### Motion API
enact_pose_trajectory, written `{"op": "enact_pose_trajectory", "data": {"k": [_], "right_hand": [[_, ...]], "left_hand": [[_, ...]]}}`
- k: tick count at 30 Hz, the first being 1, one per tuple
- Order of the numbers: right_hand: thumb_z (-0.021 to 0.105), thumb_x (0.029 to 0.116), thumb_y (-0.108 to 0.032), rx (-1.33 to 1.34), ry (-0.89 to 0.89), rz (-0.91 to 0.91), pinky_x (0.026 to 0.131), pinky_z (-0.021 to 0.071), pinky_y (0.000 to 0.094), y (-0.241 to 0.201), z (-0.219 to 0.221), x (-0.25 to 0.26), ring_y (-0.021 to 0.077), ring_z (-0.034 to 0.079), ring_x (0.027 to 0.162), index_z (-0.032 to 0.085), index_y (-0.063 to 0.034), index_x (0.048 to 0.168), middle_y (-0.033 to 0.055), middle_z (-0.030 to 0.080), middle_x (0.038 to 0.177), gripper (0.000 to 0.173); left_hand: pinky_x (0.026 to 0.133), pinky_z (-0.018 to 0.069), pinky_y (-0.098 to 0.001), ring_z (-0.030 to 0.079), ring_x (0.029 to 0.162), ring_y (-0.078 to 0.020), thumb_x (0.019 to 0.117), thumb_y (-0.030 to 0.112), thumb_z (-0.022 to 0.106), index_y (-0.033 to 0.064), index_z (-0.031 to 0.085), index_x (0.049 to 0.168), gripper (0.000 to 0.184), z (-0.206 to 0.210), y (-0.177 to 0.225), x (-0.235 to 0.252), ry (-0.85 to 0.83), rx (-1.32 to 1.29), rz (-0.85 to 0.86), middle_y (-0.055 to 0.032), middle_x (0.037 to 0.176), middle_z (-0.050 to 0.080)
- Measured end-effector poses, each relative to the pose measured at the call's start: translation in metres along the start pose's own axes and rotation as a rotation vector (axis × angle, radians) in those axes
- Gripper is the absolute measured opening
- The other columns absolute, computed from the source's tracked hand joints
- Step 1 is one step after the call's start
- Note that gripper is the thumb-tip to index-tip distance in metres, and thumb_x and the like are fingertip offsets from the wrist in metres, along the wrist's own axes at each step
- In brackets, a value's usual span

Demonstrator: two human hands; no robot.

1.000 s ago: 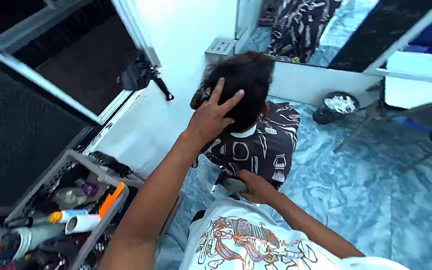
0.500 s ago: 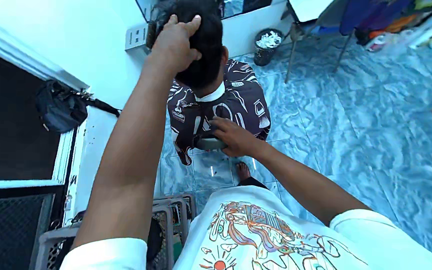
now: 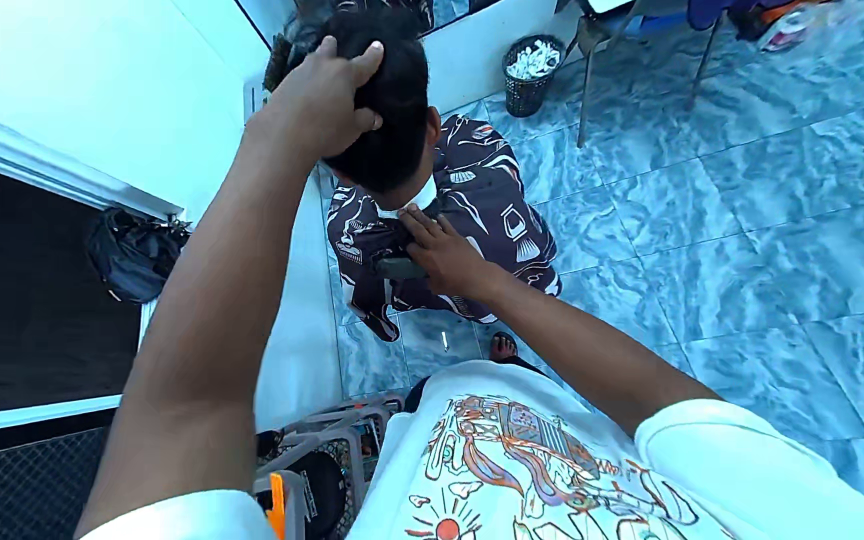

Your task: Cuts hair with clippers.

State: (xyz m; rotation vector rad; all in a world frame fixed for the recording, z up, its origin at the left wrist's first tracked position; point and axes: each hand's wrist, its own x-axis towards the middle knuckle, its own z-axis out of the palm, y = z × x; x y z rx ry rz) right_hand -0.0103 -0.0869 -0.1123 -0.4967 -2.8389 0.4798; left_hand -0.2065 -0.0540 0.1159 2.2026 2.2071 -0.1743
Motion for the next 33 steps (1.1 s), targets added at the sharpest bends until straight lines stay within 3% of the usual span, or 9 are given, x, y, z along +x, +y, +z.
{"op": "enact_pose_trajectory", "data": {"k": [2, 5, 8, 11, 19, 22, 24, 28, 33], "right_hand": [[0.09, 0.0655, -0.015, 0.017, 0.004, -0.019, 0.121, 0.0264, 0.0644, 0.006, 0.002, 0.0, 0.0333, 0.014, 0.159, 0.07, -0.0008, 0.115, 0.0137, 0.015, 0.172, 0.055], [0.09, 0.0652, -0.013, 0.074, 0.041, -0.026, 0.122, 0.0266, 0.0628, 0.009, 0.008, -0.001, 0.0306, 0.017, 0.159, 0.07, 0.0001, 0.115, 0.0108, 0.018, 0.172, 0.055], [0.09, 0.0658, -0.015, 0.076, 0.049, -0.033, 0.122, 0.0275, 0.0619, 0.006, 0.011, -0.002, 0.0307, 0.017, 0.159, 0.071, -0.0017, 0.114, 0.0113, 0.018, 0.172, 0.053], [0.09, 0.0661, -0.016, 0.118, 0.116, -0.027, 0.124, 0.0289, 0.0546, 0.005, 0.01, -0.013, 0.0309, 0.021, 0.158, 0.072, -0.0039, 0.111, 0.0124, 0.024, 0.17, 0.05], [0.081, 0.0821, -0.024, 0.664, 0.498, 0.278, 0.097, 0.0568, 0.0422, -0.04, 0.034, -0.098, 0.024, 0.064, 0.115, 0.061, 0.0, 0.126, 0.0159, 0.061, 0.131, 0.054], [0.081, 0.0819, -0.023, 0.785, 0.445, 0.495, 0.089, 0.0595, 0.0448, -0.048, 0.035, -0.113, 0.0217, 0.07, 0.102, 0.048, -0.0062, 0.144, 0.0138, 0.068, 0.118, 0.073], [0.082, 0.0797, -0.018, 0.811, 0.441, 0.569, 0.089, 0.0595, 0.0476, -0.049, 0.035, -0.117, 0.0237, 0.07, 0.103, 0.043, -0.0082, 0.149, 0.0149, 0.069, 0.12, 0.08], [0.083, 0.0792, -0.021, 0.83, 0.47, 0.613, 0.092, 0.0588, 0.0449, -0.047, 0.034, -0.122, 0.0211, 0.069, 0.106, 0.042, -0.0099, 0.151, 0.0136, 0.068, 0.122, 0.084], [0.083, 0.0765, -0.019, 0.953, 0.528, 0.665, 0.086, 0.061, 0.042, -0.033, 0.033, -0.125, 0.0182, 0.071, 0.098, 0.042, -0.0118, 0.149, 0.0105, 0.069, 0.115, 0.084]], "left_hand": [[0.101, 0.0443, -0.0732, 0.041, 0.14, -0.0578, 0.0968, 0.062, 0.058, 0.0219, 0.023, 0.165, 0.087, 0.014, 0.005, -0.023, 0.11, 0.154, 0.069, -0.0295, 0.167, 0.018], [0.116, 0.0078, -0.0819, 0.005, 0.155, -0.0549, 0.0846, 0.073, 0.066, 0.0355, 0.033, 0.162, 0.092, 0.051, -0.004, -0.049, 0.332, 0.299, 0.394, -0.0178, 0.173, 0.008], [0.113, 0.0124, -0.0832, 0.032, 0.149, -0.0504, 0.1023, 0.028, 0.063, 0.0186, 0.07, 0.124, 0.024, 0.084, -0.011, -0.035, 0.503, 0.286, 0.657, -0.0151, 0.155, 0.05], [0.117, 0.0343, -0.0613, 0.056, 0.133, -0.0378, 0.1058, 0.027, 0.059, 0.0067, 0.074, 0.103, 0.026, 0.07, 0.006, -0.015, 0.554, 0.085, 0.702, -0.0128, 0.119, 0.073], [0.11, 0.0465, -0.048, 0.065, 0.121, -0.0311, 0.1031, 0.03, 0.066, 0.0037, 0.074, 0.102, 0.028, 0.006, -0.015, -0.041, 0.766, -0.193, 0.608, -0.0151, 0.111, 0.074], [0.119, 0.0126, -0.0759, 0.027, 0.15, -0.0517, 0.0888, 0.066, 0.068, 0.0202, 0.059, 0.142, 0.071, 0.046, -0.01, -0.047, 0.563, 0.071, 0.539, -0.0213, 0.158, 0.043], [0.113, 0.0031, -0.0838, 0.017, 0.153, -0.0536, 0.0946, 0.058, 0.065, 0.0277, 0.055, 0.148, 0.063, 0.084, -0.01, -0.034, 0.521, 0.198, 0.626, -0.0166, 0.167, 0.031], [0.11, 0.0429, -0.0558, 0.065, 0.118, -0.034, 0.1051, 0.029, 0.062, 0.0125, 0.075, 0.118, 0.025, 0.066, -0.026, -0.029, 0.718, 0.052, 0.718, -0.0123, 0.111, 0.074], [0.103, 0.0485, -0.05, 0.071, 0.095, -0.0266, 0.104, 0.015, 0.063, 0.0034, 0.075, 0.113, 0.019, 0.009, -0.044, -0.054, 0.874, -0.163, 0.671, -0.0159, 0.096, 0.075]]}}
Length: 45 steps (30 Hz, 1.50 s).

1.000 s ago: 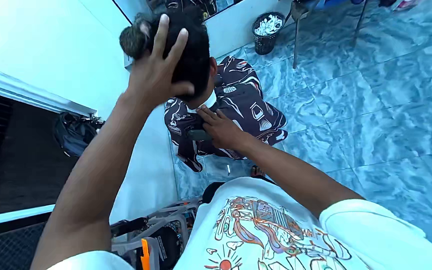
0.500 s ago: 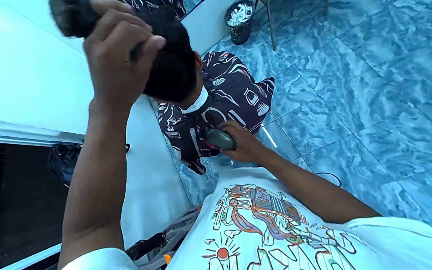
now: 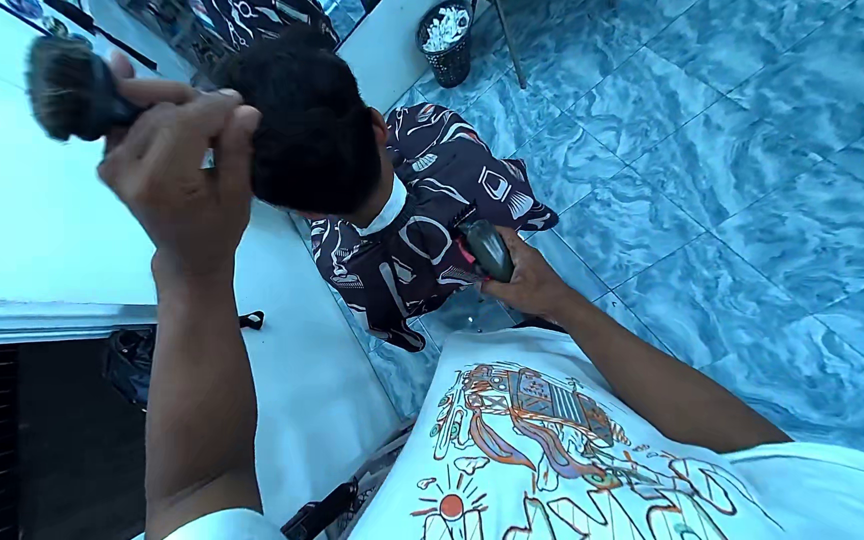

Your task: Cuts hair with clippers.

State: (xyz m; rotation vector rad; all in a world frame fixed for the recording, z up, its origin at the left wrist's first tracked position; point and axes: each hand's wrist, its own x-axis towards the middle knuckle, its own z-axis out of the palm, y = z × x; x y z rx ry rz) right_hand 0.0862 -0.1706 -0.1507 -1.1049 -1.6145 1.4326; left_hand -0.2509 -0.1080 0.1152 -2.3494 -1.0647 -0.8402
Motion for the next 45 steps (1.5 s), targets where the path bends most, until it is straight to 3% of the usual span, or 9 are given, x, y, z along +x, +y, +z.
{"op": "enact_pose_trajectory", "data": {"k": [6, 9, 13, 15, 19, 22, 25, 32, 45], "right_hand": [[0.084, 0.0766, -0.016, 0.029, 0.02, 0.029, 0.087, 0.0605, 0.0445, 0.001, -0.012, 0.017, 0.0206, 0.07, 0.098, 0.042, -0.0108, 0.148, 0.0118, 0.068, 0.116, 0.083], [0.084, 0.0766, -0.016, 0.025, 0.001, 0.034, 0.086, 0.0604, 0.0435, 0.003, -0.016, 0.02, 0.0198, 0.07, 0.098, 0.043, -0.011, 0.148, 0.0114, 0.068, 0.116, 0.082], [0.083, 0.0791, -0.021, 0.02, -0.074, 0.075, 0.076, 0.062, 0.0445, 0.003, -0.023, 0.025, 0.021, 0.071, 0.088, 0.044, -0.0121, 0.147, 0.0116, 0.069, 0.11, 0.079], [0.082, 0.0824, -0.027, 0.012, -0.109, 0.06, 0.073, 0.0623, 0.0444, 0.003, -0.02, 0.03, 0.0207, 0.071, 0.083, 0.046, -0.0118, 0.146, 0.0118, 0.069, 0.108, 0.075], [0.072, 0.0896, -0.051, 0.048, -0.057, -0.156, 0.084, 0.0612, 0.041, -0.01, -0.003, 0.046, 0.0158, 0.07, 0.095, 0.044, -0.0057, 0.15, 0.0113, 0.07, 0.116, 0.081], [0.056, 0.1013, -0.043, 0.322, -0.117, -0.106, 0.072, 0.0622, 0.0397, -0.032, 0.007, 0.067, 0.0178, 0.07, 0.085, 0.05, -0.0079, 0.146, 0.0101, 0.069, 0.109, 0.057], [0.065, 0.0976, -0.029, 0.528, -0.228, 0.073, 0.079, 0.0615, 0.0406, -0.053, 0.013, 0.1, 0.0216, 0.069, 0.093, 0.055, -0.0053, 0.139, 0.0126, 0.068, 0.116, 0.049], [0.065, 0.0985, -0.034, 0.268, -0.492, 0.512, 0.055, 0.0587, 0.0337, -0.1, -0.014, 0.162, 0.0186, 0.067, 0.065, 0.066, -0.0061, 0.113, 0.0115, 0.068, 0.089, 0.032], [0.068, 0.0981, -0.036, 0.12, -0.694, 0.424, 0.056, 0.0602, 0.0366, -0.092, -0.034, 0.199, 0.0221, 0.068, 0.063, 0.065, -0.001, 0.111, 0.0152, 0.069, 0.087, 0.037]], "left_hand": [[0.116, 0.0158, -0.0766, 0.045, 0.136, -0.0491, 0.092, 0.056, 0.071, 0.0134, 0.062, 0.139, 0.064, 0.05, 0.035, -0.024, -0.298, 0.153, -0.082, -0.0238, 0.134, 0.059], [0.113, 0.0263, -0.0751, 0.058, 0.121, -0.0444, 0.1027, 0.025, 0.064, 0.0105, 0.075, 0.111, 0.02, 0.069, 0.046, -0.078, -0.377, 0.088, 0.022, -0.0175, 0.107, 0.07], [0.118, 0.0269, -0.0647, 0.063, 0.119, -0.0301, 0.0986, 0.029, 0.07, 0.0125, 0.075, 0.113, 0.022, 0.048, 0.073, -0.084, -0.184, 0.079, 0.06, -0.0088, 0.107, 0.074], [0.118, 0.0181, -0.0705, 0.05, 0.134, -0.0377, 0.0955, 0.045, 0.07, 0.0169, 0.068, 0.124, 0.04, 0.051, 0.073, -0.056, -0.087, 0.24, -0.074, -0.0138, 0.126, 0.065], [0.109, 0.0099, -0.0856, 0.012, 0.15, -0.0631, 0.0776, 0.093, 0.049, 0.0325, 0.031, 0.163, 0.107, 0.084, 0.048, -0.003, -0.416, 0.445, -0.455, -0.0298, 0.167, 0.019], [0.111, 0.024, -0.0783, 0.017, 0.155, -0.047, 0.0671, 0.102, 0.044, 0.0402, 0.017, 0.165, 0.119, 0.09, 0.032, 0.02, -0.67, 0.421, -0.727, -0.0188, 0.173, 0.005], [0.106, 0.0303, -0.0782, 0.018, 0.155, -0.047, 0.0628, 0.102, 0.049, 0.0379, 0.017, 0.166, 0.125, 0.09, 0.022, 0.021, -0.709, 0.38, -0.742, -0.0174, 0.173, 0.003], [0.104, 0.0369, -0.0742, 0.026, 0.152, -0.046, 0.0619, 0.097, 0.057, 0.0367, 0.021, 0.165, 0.125, 0.094, 0.0, 0.016, -0.687, 0.342, -0.752, -0.0202, 0.171, 0.009], [0.106, 0.041, -0.065, 0.036, 0.148, -0.042, 0.0662, 0.101, 0.048, 0.0327, 0.032, 0.162, 0.118, 0.098, 0.008, 0.024, -0.618, 0.373, -0.845, -0.0195, 0.169, 0.02]]}}
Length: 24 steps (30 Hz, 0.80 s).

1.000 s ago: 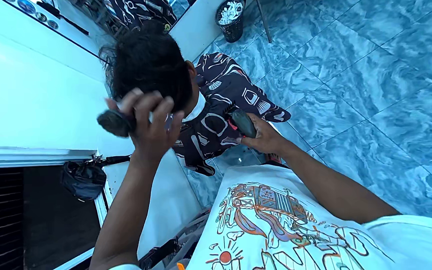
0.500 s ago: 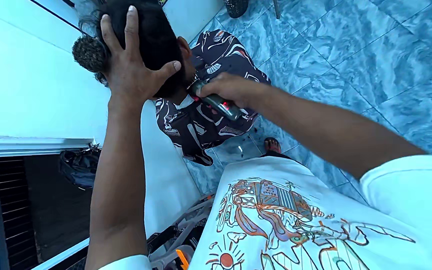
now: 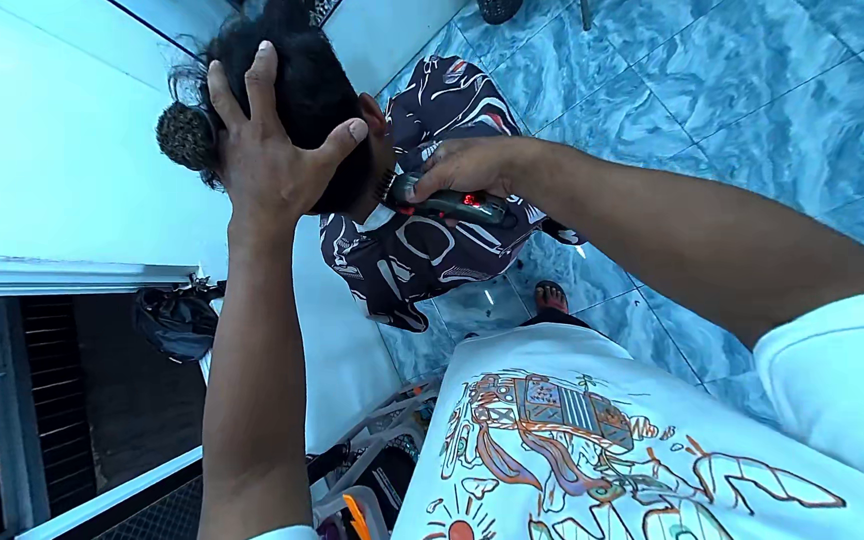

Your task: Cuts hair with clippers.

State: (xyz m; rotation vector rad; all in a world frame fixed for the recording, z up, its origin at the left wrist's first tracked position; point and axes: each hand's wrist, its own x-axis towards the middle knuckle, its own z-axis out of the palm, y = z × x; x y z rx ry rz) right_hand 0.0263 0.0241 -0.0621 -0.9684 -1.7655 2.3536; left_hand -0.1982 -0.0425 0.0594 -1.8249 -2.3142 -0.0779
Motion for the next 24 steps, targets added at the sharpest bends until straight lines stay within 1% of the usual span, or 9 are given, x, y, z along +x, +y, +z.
{"op": "enact_pose_trajectory", "data": {"k": [2, 7, 9, 12, 15, 18, 20, 23, 24], "right_hand": [[0.067, 0.0995, -0.033, 0.063, -0.054, -0.053, 0.058, 0.0609, 0.0365, 0.002, -0.005, 0.003, 0.022, 0.068, 0.066, 0.065, -0.0009, 0.114, 0.0152, 0.069, 0.089, 0.036], [0.068, 0.0995, -0.032, 0.05, -0.092, -0.076, 0.058, 0.0606, 0.0348, 0.001, -0.011, 0.008, 0.0213, 0.068, 0.065, 0.065, -0.0007, 0.114, 0.015, 0.069, 0.089, 0.034], [0.067, 0.0996, -0.03, 0.053, -0.119, -0.119, 0.06, 0.0604, 0.0342, 0.003, -0.012, 0.01, 0.0206, 0.068, 0.067, 0.065, -0.0009, 0.114, 0.0146, 0.069, 0.09, 0.033], [0.069, 0.0986, -0.029, 0.006, -0.097, -0.11, 0.056, 0.0598, 0.0334, 0.003, -0.012, 0.013, 0.0206, 0.068, 0.063, 0.065, 0.0, 0.108, 0.0148, 0.069, 0.085, 0.031], [0.068, 0.1, -0.028, 0.045, -0.128, -0.177, 0.06, 0.0599, 0.0321, -0.001, -0.015, 0.013, 0.0196, 0.068, 0.068, 0.067, -0.0017, 0.114, 0.0135, 0.069, 0.091, 0.03], [0.069, 0.0989, -0.031, -0.047, -0.118, -0.161, 0.055, 0.0581, 0.0339, 0.001, -0.014, 0.015, 0.0197, 0.066, 0.06, 0.067, -0.0015, 0.106, 0.0131, 0.068, 0.081, 0.03], [0.07, 0.0987, -0.032, -0.063, -0.098, -0.152, 0.055, 0.0584, 0.0338, 0.001, -0.013, 0.016, 0.0199, 0.066, 0.059, 0.067, -0.0004, 0.104, 0.0135, 0.068, 0.08, 0.032], [0.067, 0.1009, -0.029, 0.069, -0.121, -0.232, 0.06, 0.0603, 0.0321, -0.001, -0.013, 0.013, 0.0189, 0.068, 0.068, 0.067, -0.0013, 0.113, 0.0126, 0.07, 0.089, 0.03], [0.067, 0.1008, -0.029, 0.073, -0.127, -0.237, 0.059, 0.06, 0.0321, -0.001, -0.012, 0.013, 0.0189, 0.068, 0.067, 0.067, -0.0013, 0.113, 0.0127, 0.07, 0.088, 0.03]], "left_hand": [[0.105, 0.0415, -0.065, 0.038, 0.146, -0.0429, 0.0665, 0.1, 0.049, 0.0328, 0.032, 0.161, 0.117, -0.004, 0.005, 0.001, -0.018, -0.002, -0.031, -0.0203, 0.169, 0.019], [0.103, 0.0436, -0.0648, 0.038, 0.145, -0.0439, 0.062, 0.1, 0.055, 0.0326, 0.029, 0.162, 0.123, -0.003, 0.006, -0.001, -0.021, 0.007, -0.038, -0.0227, 0.169, 0.015], [0.101, 0.0448, -0.0639, 0.04, 0.144, -0.0442, 0.0625, 0.099, 0.056, 0.0323, 0.028, 0.163, 0.123, -0.001, 0.004, -0.001, -0.009, 0.016, -0.033, -0.0223, 0.169, 0.016], [0.104, 0.0444, -0.0623, 0.037, 0.147, -0.0431, 0.0639, 0.096, 0.059, 0.0317, 0.027, 0.163, 0.122, 0.001, 0.0, -0.002, -0.003, 0.011, -0.022, -0.0223, 0.169, 0.016], [0.105, 0.0439, -0.0617, 0.037, 0.146, -0.0439, 0.0661, 0.094, 0.061, 0.0287, 0.03, 0.162, 0.12, 0.003, -0.003, -0.001, 0.026, -0.004, 0.006, -0.025, 0.167, 0.019], [0.106, 0.0437, -0.0613, 0.038, 0.145, -0.043, 0.0683, 0.091, 0.064, 0.0277, 0.03, 0.162, 0.118, 0.005, -0.007, 0.0, 0.037, -0.013, 0.028, -0.026, 0.166, 0.021], [0.106, 0.0439, -0.0608, 0.038, 0.145, -0.0426, 0.0689, 0.09, 0.064, 0.0283, 0.03, 0.162, 0.117, 0.006, -0.009, 0.0, 0.04, -0.009, 0.024, -0.0251, 0.167, 0.021], [0.106, 0.0435, -0.0608, 0.038, 0.145, -0.0438, 0.07, 0.088, 0.065, 0.0266, 0.031, 0.162, 0.116, 0.006, -0.009, 0.0, 0.044, -0.016, 0.03, -0.0264, 0.166, 0.022], [0.107, 0.0432, -0.0606, 0.037, 0.146, -0.0437, 0.0701, 0.088, 0.065, 0.0264, 0.031, 0.162, 0.116, 0.006, -0.009, -0.001, 0.045, -0.021, 0.03, -0.0265, 0.166, 0.022]]}}
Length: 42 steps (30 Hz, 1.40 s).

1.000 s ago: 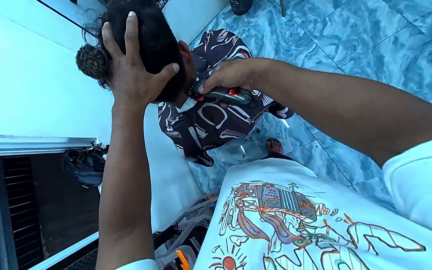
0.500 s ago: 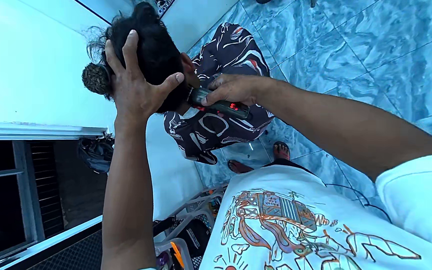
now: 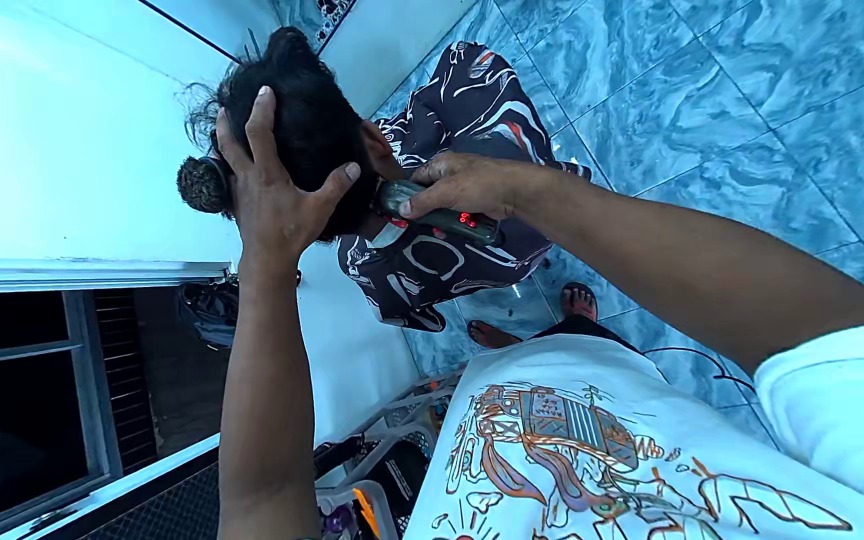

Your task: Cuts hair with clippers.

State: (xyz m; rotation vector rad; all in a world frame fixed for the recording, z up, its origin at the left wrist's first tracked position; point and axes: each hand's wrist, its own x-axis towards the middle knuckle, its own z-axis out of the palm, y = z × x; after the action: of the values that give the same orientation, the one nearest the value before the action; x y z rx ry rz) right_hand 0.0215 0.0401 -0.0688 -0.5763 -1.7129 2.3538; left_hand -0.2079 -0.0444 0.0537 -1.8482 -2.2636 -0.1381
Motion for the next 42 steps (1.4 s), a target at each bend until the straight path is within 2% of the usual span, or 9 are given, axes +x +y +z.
{"op": "enact_pose_trajectory", "data": {"k": [3, 7, 11, 15, 19, 23, 27, 31, 42], "right_hand": [[0.069, 0.0994, -0.03, -0.08, 0.008, 0.087, 0.054, 0.0578, 0.0327, 0.002, 0.0, 0.0, 0.0195, 0.066, 0.059, 0.066, -0.0005, 0.105, 0.0137, 0.068, 0.08, 0.03], [0.067, 0.1005, -0.028, 0.037, -0.024, 0.013, 0.062, 0.061, 0.0327, 0.004, -0.003, 0.001, 0.0194, 0.069, 0.07, 0.066, -0.002, 0.117, 0.0133, 0.07, 0.093, 0.031], [0.07, 0.0983, -0.027, -0.037, 0.004, 0.063, 0.055, 0.0594, 0.0337, 0.002, 0.0, 0.002, 0.0201, 0.067, 0.061, 0.066, -0.0001, 0.106, 0.0142, 0.069, 0.083, 0.028], [0.067, 0.1003, -0.024, 0.043, -0.047, -0.037, 0.063, 0.0603, 0.0321, 0.003, -0.003, -0.001, 0.0187, 0.068, 0.072, 0.067, -0.0017, 0.117, 0.0129, 0.07, 0.093, 0.028], [0.071, 0.0979, -0.026, -0.073, 0.03, 0.054, 0.056, 0.0582, 0.0326, 0.003, 0.002, -0.002, 0.0192, 0.066, 0.061, 0.067, 0.0002, 0.107, 0.0136, 0.068, 0.083, 0.028], [0.067, 0.1005, -0.022, 0.084, -0.043, -0.076, 0.065, 0.0611, 0.0323, 0.005, 0.001, -0.003, 0.0191, 0.069, 0.073, 0.065, -0.0007, 0.12, 0.0133, 0.07, 0.095, 0.029], [0.07, 0.0983, -0.023, -0.034, 0.031, 0.044, 0.056, 0.0584, 0.0317, 0.002, 0.007, -0.007, 0.0188, 0.066, 0.061, 0.067, 0.0005, 0.11, 0.0139, 0.068, 0.083, 0.026], [0.069, 0.0987, -0.02, 0.117, -0.014, -0.088, 0.067, 0.0619, 0.0327, 0.006, 0.006, -0.007, 0.0197, 0.07, 0.077, 0.064, -0.0008, 0.122, 0.0137, 0.07, 0.099, 0.031], [0.074, 0.0959, -0.022, -0.02, 0.071, -0.018, 0.059, 0.0597, 0.0327, 0.007, 0.017, -0.009, 0.0196, 0.068, 0.066, 0.067, 0.0008, 0.112, 0.014, 0.07, 0.089, 0.028]], "left_hand": [[0.107, 0.0427, -0.0603, 0.038, 0.146, -0.043, 0.0699, 0.088, 0.066, 0.0268, 0.031, 0.162, 0.116, 0.0, 0.0, 0.0, 0.002, 0.001, 0.002, -0.0262, 0.166, 0.022], [0.108, 0.0422, -0.0601, 0.037, 0.146, -0.0435, 0.0707, 0.088, 0.065, 0.0262, 0.031, 0.162, 0.116, 0.001, -0.001, 0.0, 0.013, 0.006, 0.014, -0.0267, 0.166, 0.022], [0.109, 0.0428, -0.0581, 0.038, 0.146, -0.0409, 0.0704, 0.087, 0.066, 0.0259, 0.032, 0.162, 0.115, 0.001, -0.002, 0.0, 0.02, 0.01, 0.021, -0.0252, 0.166, 0.024], [0.11, 0.0419, -0.0587, 0.037, 0.147, -0.0419, 0.0706, 0.087, 0.066, 0.0263, 0.032, 0.162, 0.115, 0.002, -0.001, 0.001, 0.021, 0.007, 0.018, -0.0256, 0.166, 0.023], [0.108, 0.0431, -0.0586, 0.037, 0.147, -0.0411, 0.071, 0.087, 0.065, 0.0285, 0.031, 0.162, 0.113, 0.001, 0.001, 0.001, 0.011, 0.013, 0.012, -0.0245, 0.166, 0.022], [0.109, 0.0425, -0.0597, 0.036, 0.147, -0.043, 0.0718, 0.086, 0.066, 0.0274, 0.031, 0.162, 0.113, 0.0, 0.003, 0.001, 0.007, 0.006, 0.015, -0.0256, 0.167, 0.02], [0.109, 0.0422, -0.0594, 0.035, 0.147, -0.0437, 0.0721, 0.085, 0.066, 0.026, 0.031, 0.162, 0.113, 0.0, 0.002, 0.0, 0.01, 0.013, 0.028, -0.0271, 0.166, 0.021], [0.11, 0.0417, -0.0592, 0.035, 0.147, -0.0436, 0.073, 0.084, 0.067, 0.0248, 0.032, 0.162, 0.112, 0.001, 0.003, 0.0, 0.019, 0.009, 0.032, -0.0274, 0.166, 0.022], [0.109, 0.0428, -0.0589, 0.036, 0.147, -0.042, 0.0725, 0.084, 0.067, 0.0265, 0.031, 0.162, 0.113, 0.0, 0.004, 0.0, 0.011, 0.015, 0.019, -0.0262, 0.166, 0.021]]}}
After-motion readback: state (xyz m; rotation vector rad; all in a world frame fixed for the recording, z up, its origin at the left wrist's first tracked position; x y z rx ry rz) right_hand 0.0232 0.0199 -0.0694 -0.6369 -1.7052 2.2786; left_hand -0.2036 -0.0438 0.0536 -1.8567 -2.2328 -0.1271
